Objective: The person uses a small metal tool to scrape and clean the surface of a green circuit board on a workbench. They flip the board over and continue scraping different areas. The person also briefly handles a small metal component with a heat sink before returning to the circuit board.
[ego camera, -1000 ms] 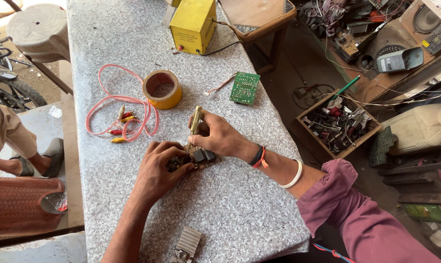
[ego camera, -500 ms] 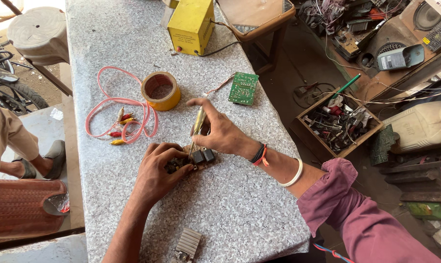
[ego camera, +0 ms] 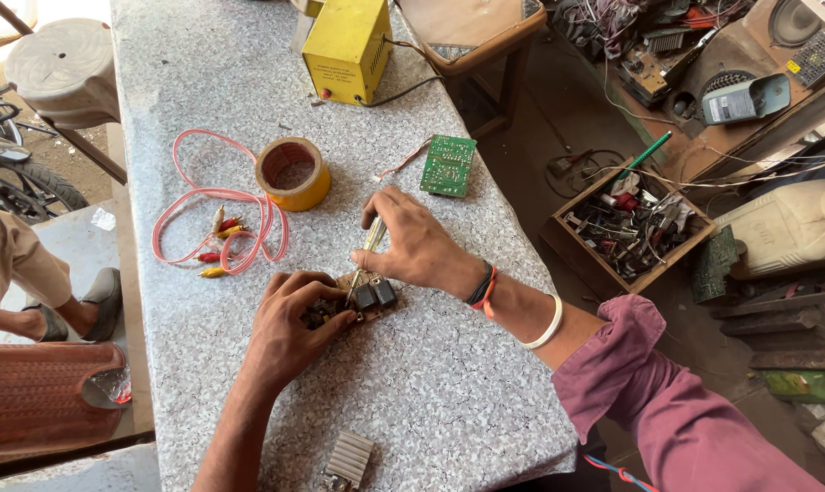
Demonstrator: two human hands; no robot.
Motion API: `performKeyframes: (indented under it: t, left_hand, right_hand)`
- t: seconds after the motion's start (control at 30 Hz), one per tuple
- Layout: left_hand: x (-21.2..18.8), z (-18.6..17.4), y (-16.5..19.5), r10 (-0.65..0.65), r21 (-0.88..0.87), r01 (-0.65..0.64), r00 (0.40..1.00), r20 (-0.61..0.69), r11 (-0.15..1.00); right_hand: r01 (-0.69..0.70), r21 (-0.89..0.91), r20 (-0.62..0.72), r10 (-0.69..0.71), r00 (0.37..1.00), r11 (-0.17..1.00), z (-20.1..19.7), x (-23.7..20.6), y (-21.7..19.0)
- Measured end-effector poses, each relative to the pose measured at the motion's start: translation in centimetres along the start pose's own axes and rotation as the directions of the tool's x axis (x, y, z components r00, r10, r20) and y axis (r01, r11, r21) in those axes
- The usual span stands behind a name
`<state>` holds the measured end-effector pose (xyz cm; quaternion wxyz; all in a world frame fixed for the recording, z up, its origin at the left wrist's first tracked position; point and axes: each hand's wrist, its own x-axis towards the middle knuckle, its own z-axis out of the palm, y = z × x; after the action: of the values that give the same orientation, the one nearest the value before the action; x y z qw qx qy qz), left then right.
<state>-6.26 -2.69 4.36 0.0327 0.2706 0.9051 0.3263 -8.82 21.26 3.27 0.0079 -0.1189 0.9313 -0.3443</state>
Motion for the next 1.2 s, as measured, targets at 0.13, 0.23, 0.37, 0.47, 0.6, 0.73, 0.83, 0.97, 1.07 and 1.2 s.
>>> performKeyframes:
  t: [0.13, 0.23, 0.37, 0.47, 0.6, 0.73, 0.83, 0.97, 1.07, 1.2]
  left_hand:
    - [0.0, 0.0, -0.1, -0.013, -0.001, 0.013, 1.0, 0.01, 1.0]
    - [0.0, 0.1, -0.1, -0.014, 0.004, 0.014, 1.0, 0.009, 1.0]
    - [0.0, 0.1, -0.1, -0.01, -0.004, 0.01, 1.0, 0.001, 1.0]
    - [0.0, 0.0, 0.0, -0.009, 0.001, 0.009, 1.0, 0.006, 1.0]
    - [0.0, 0.0, 0.0, -0.003, -0.007, 0.003, 1.0, -0.006, 1.0]
    - [-0.1, 0.0, 0.0, 0.004, -0.002, -0.004, 1.0, -0.004, 1.0]
    - [-0.1, 0.0, -0.1, -0.005, -0.011, 0.005, 1.0, -0.002, 1.0]
    - [-0.1, 0.1, -0.3, -0.007, -0.005, 0.007, 1.0, -0.004, 1.0]
    - [-0.1, 0.3, -0.4, -0.016, 0.027, 0.016, 1.0, 0.011, 1.0]
    - [-0.1, 0.4, -0.5, -0.016, 0.023, 0.016, 1.0, 0.002, 1.0]
  right_hand:
    - [0.158, -0.334, -0.103, -0.202, 0.974, 0.929, 0.7, -0.4, -0.7]
    - [0.13, -0.276, -0.023, -0.142, 0.99, 0.952, 0.8, -0.8, -1.2]
    - [0.122, -0.268, 0.008, -0.125, 0.992, 0.956, 0.5, -0.9, -1.3]
    - [0.079, -0.268, 0.071, -0.062, 0.996, 0.96, 0.7, -0.5, -1.1]
    - [0.056, -0.283, 0.123, -0.022, 0.992, 0.957, 1.1, -0.4, -0.5]
    - [0.07, -0.31, 0.117, -0.035, 0.993, 0.948, 1.4, -0.5, -0.2]
    - [0.063, -0.304, 0.106, -0.032, 0.994, 0.951, 1.5, -0.4, -0.1]
    - [0.142, -0.325, 0.058, -0.13, 0.99, 0.935, 1.7, -0.2, -0.3]
    - [0.297, -0.377, 0.078, -0.289, 0.954, 0.877, 2.4, -0.6, -1.0]
    - [0.4, -0.394, 0.104, -0.392, 0.914, 0.828, 2.6, -1.4, -2.3]
